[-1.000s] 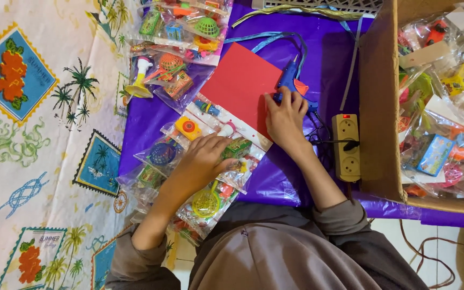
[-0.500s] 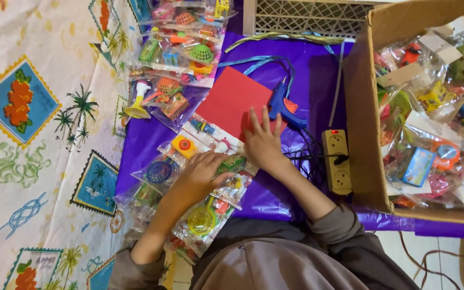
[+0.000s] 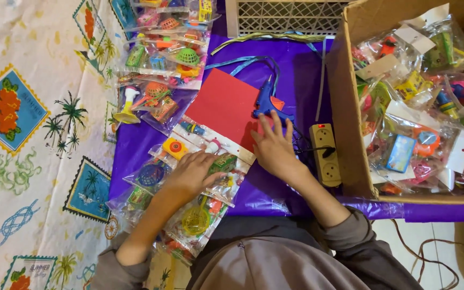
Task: The person applies hot glue to a red card and attaches small packaged toy items to it.
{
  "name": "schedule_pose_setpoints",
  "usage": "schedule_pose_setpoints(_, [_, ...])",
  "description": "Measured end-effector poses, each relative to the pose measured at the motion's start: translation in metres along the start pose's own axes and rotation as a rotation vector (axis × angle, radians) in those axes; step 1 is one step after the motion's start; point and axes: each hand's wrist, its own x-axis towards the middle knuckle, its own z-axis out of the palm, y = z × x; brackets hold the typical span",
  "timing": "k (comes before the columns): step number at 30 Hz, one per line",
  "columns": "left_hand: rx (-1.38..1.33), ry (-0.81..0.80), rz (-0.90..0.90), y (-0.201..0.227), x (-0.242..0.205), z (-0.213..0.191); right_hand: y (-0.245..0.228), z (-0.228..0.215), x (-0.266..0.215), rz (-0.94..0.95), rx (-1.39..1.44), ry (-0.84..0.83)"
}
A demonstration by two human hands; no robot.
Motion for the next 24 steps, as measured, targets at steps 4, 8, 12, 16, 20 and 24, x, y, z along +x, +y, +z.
schedule_pose_setpoints(4, [0.002,-0.047,0.008,0.013,0.007,-0.023,0.008,-0.029,-0.007,0.037,0.074,0.063])
schedule_pose_setpoints(8, [0.079,0.1,0.15,0.029,0.022,-0.034,-0.001,-0.052,-0.006,0.035,0.104,0.095])
schedule_pose_setpoints(12, [0.164,0.193,0.371,0.045,0.048,-0.03,0.003,-0.062,-0.012,0.028,0.15,0.145])
schedule_pose_setpoints(16, [0.224,0.132,0.474,0.051,0.088,-0.021,0.022,-0.069,-0.01,0.079,0.146,0.149])
schedule_pose_setpoints(20, [0.262,0.139,0.552,0.067,0.121,-0.028,0.036,-0.057,-0.003,0.156,0.131,0.2])
schedule_pose_setpoints(24, [0.296,0.189,0.595,0.08,0.136,-0.044,0.039,-0.072,-0.004,0.175,0.111,0.262])
